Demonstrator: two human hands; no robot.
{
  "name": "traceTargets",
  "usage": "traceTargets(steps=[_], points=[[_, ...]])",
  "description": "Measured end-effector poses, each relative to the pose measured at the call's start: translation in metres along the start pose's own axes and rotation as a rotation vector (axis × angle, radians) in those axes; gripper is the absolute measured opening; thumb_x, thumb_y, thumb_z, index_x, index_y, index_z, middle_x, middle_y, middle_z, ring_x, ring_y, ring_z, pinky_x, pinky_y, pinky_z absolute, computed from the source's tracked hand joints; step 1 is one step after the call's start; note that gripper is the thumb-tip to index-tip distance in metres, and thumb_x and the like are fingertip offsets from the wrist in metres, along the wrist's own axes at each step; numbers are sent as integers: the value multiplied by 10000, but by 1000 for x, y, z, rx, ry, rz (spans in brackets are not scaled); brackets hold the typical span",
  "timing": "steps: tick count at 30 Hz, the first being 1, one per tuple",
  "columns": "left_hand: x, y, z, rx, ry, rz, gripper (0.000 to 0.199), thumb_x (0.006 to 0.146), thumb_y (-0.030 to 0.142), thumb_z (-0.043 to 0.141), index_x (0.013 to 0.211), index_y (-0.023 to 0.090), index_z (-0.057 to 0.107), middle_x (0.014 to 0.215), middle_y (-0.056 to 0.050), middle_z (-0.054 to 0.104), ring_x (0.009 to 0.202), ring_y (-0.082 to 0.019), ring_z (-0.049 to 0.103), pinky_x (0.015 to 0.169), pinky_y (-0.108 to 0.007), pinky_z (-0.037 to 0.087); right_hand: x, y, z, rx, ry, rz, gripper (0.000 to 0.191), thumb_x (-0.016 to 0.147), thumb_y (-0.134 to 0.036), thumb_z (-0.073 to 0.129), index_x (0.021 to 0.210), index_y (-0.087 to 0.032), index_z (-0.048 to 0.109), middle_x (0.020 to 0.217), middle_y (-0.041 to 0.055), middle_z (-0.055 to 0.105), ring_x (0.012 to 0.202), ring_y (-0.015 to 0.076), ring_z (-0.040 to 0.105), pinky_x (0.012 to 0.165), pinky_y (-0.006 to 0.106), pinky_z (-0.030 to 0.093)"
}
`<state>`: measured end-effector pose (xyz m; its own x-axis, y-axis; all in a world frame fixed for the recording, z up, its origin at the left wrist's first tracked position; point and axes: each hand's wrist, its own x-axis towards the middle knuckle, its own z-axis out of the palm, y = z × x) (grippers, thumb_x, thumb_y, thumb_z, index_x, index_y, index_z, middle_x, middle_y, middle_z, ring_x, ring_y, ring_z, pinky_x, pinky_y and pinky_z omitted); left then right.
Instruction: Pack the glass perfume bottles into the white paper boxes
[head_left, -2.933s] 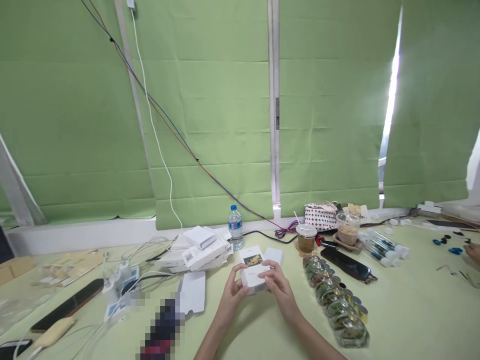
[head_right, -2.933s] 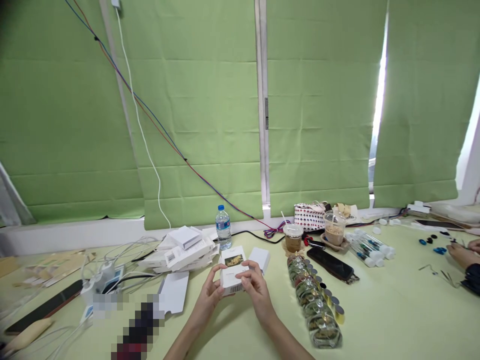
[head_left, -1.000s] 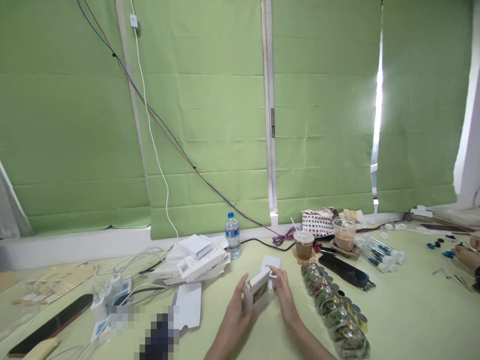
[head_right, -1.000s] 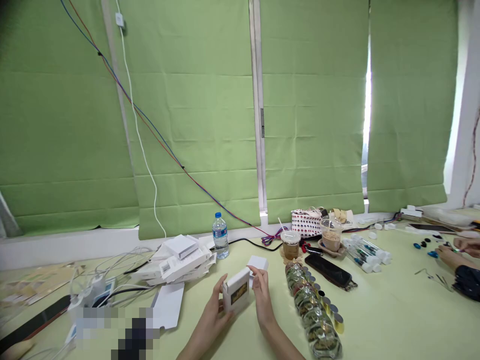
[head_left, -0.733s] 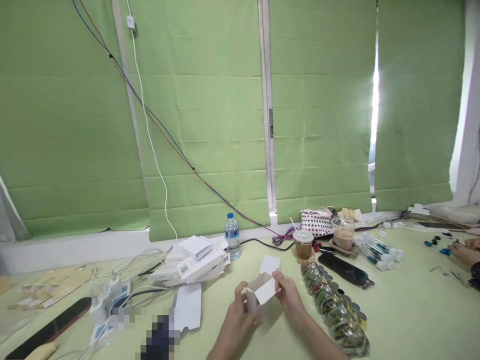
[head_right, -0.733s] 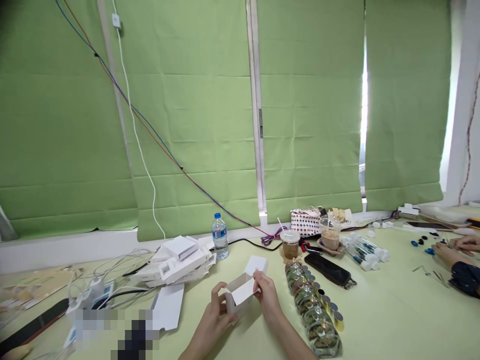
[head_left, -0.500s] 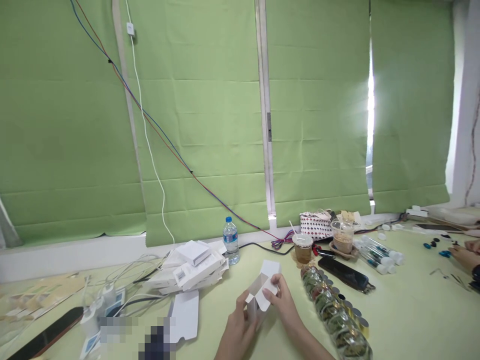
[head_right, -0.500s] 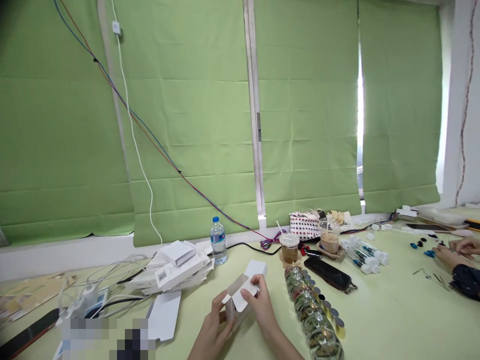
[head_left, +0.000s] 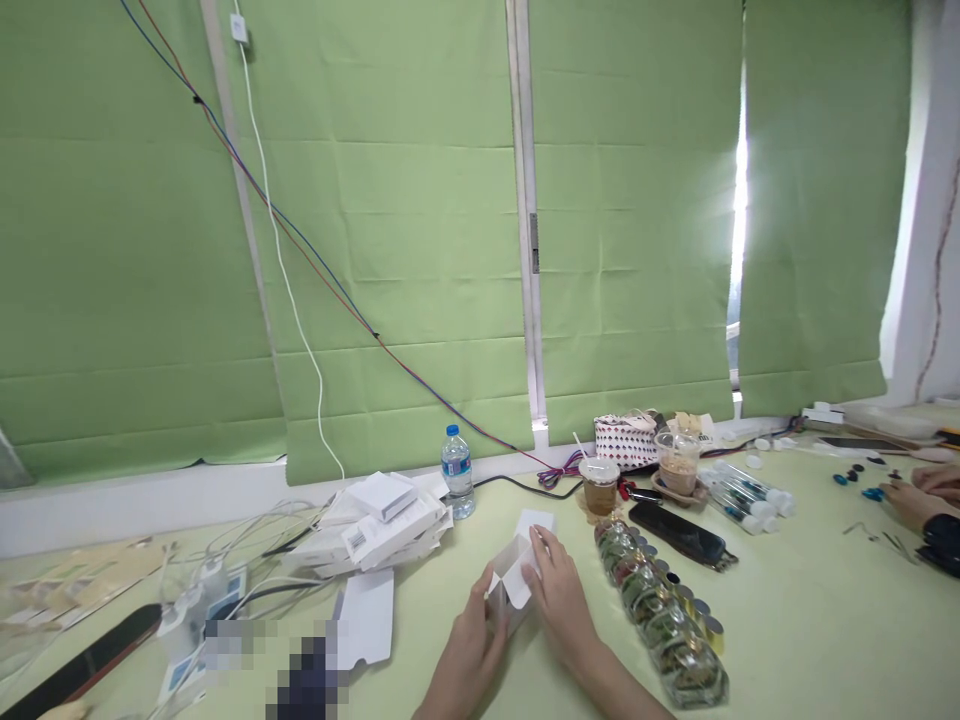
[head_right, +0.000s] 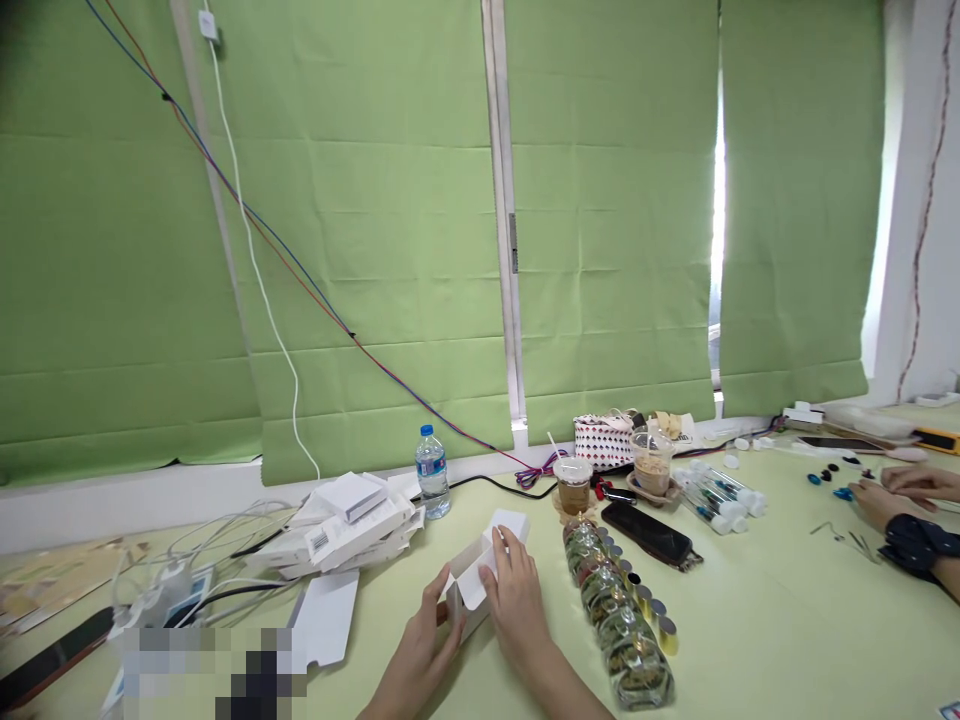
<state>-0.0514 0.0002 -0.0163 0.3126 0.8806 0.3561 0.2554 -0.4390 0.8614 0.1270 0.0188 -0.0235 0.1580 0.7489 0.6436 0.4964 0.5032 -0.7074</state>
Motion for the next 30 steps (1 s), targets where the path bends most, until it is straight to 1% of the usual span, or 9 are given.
traceTargets(steps=[9,12,17,19,21,23,25,27,30], points=[[-2,-1,1,123,-46,120,430,896,384,482,1302,256,418,1055,-90,657,862,-241,640,791,-317,473,2,-6,-1,333,-111,65,337,921,-488,453,984,-213,638,938,47,651,902,219,607,808,309,475],[-2,-9,5,164,-18,134,397,874,365,512,1259,279,462,989,-72,651,775,-232,633,709,-302,470,3,-2,4,430,-131,129,439,885,-571,462,1017,-199,653,956,62,670,899,233,607,813,329,469],[-1,-23,7,155,-39,196,404,816,422,582,1184,271,510,881,-61,622,612,-197,554,591,-315,458,0,0,11,639,-194,344,598,806,-682,493,1153,-215,631,1183,89,650,1056,267,589,911,374,446],[-1,-22,5,112,27,255,498,778,446,618,1207,248,459,993,-86,586,692,-206,558,599,-324,477,-2,-3,12,696,-250,355,609,791,-679,523,1176,-219,627,1212,87,642,1074,268,590,917,372,448],[1,-16,0,107,109,268,630,717,424,685,1247,241,398,1149,-112,519,881,-243,564,737,-372,500,-3,-7,12,718,-294,323,597,783,-666,549,1162,-213,637,1190,88,653,1093,269,584,931,365,441],[4,-7,-5,86,112,203,786,651,366,747,1311,255,334,1290,-124,445,1123,-295,494,951,-441,424,-4,-9,12,718,-303,318,613,783,-670,545,1190,-216,609,1146,85,666,1073,263,596,920,360,450],[6,0,-8,-7,22,98,920,620,312,763,1379,276,245,1317,-112,459,1243,-309,426,1059,-464,323,-5,-8,12,687,-254,346,637,812,-690,473,1253,-234,537,1102,73,669,995,249,630,870,358,481],[8,3,-7,-118,-45,20,984,626,268,747,1415,284,159,1229,-87,542,1224,-285,466,1071,-445,312,-5,-2,11,510,-139,319,579,885,-663,330,1229,-238,520,1058,64,666,944,231,643,836,350,499],[10,0,-3,-145,66,-31,978,619,212,733,1403,315,157,1149,-49,564,1099,-245,558,1019,-410,378,-3,11,7,147,0,208,449,948,-519,282,1023,-215,603,1013,89,648,990,246,609,876,373,475]])
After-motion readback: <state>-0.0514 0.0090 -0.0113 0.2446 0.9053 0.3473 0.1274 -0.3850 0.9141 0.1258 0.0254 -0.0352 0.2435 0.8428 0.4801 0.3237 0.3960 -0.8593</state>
